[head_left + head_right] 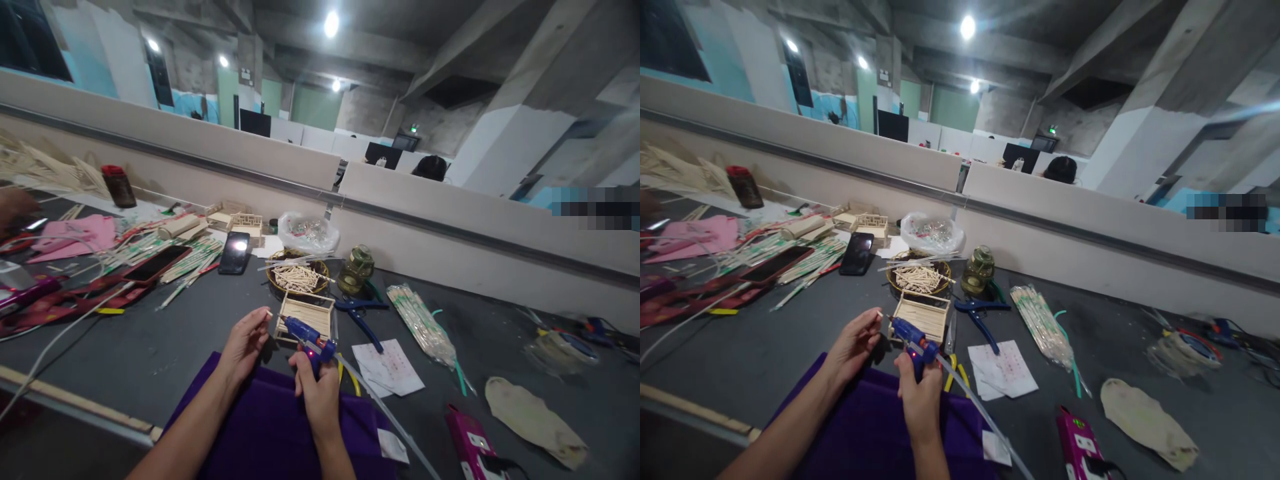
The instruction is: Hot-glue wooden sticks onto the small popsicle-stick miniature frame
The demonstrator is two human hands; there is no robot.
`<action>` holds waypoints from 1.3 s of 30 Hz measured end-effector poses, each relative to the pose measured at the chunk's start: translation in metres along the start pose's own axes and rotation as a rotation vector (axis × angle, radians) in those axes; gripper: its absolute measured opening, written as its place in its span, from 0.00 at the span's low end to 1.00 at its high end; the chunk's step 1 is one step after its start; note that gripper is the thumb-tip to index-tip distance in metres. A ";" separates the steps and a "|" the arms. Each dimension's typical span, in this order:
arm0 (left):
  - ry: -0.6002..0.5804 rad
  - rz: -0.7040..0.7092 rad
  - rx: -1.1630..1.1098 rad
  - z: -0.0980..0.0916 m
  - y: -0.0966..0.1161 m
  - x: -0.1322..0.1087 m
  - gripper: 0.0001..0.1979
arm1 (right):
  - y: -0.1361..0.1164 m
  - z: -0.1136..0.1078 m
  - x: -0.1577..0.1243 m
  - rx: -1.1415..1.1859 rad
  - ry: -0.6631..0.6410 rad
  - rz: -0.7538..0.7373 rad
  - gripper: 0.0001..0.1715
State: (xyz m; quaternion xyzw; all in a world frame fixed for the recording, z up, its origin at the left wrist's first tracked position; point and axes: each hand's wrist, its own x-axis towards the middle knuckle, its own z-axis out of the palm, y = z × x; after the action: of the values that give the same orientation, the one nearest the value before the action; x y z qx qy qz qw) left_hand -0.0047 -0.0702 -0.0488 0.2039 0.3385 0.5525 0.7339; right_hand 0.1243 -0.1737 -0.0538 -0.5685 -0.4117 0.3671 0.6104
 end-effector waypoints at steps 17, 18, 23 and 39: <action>-0.131 0.205 0.198 0.007 0.000 -0.012 0.15 | -0.007 -0.002 0.000 0.019 0.020 -0.053 0.23; -0.128 0.223 0.215 0.007 0.000 -0.013 0.15 | -0.007 -0.003 0.000 0.020 0.018 -0.062 0.23; -0.095 0.298 0.272 0.010 0.000 -0.017 0.14 | -0.004 -0.004 0.000 0.064 0.021 -0.074 0.21; -0.110 0.257 0.297 0.012 0.001 -0.019 0.17 | -0.019 -0.041 0.000 0.292 0.169 0.034 0.25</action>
State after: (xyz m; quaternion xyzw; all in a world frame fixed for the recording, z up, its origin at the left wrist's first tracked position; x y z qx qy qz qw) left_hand 0.0004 -0.0872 -0.0348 0.3813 0.3469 0.5738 0.6364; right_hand 0.1615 -0.1913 -0.0355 -0.5094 -0.2913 0.3842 0.7128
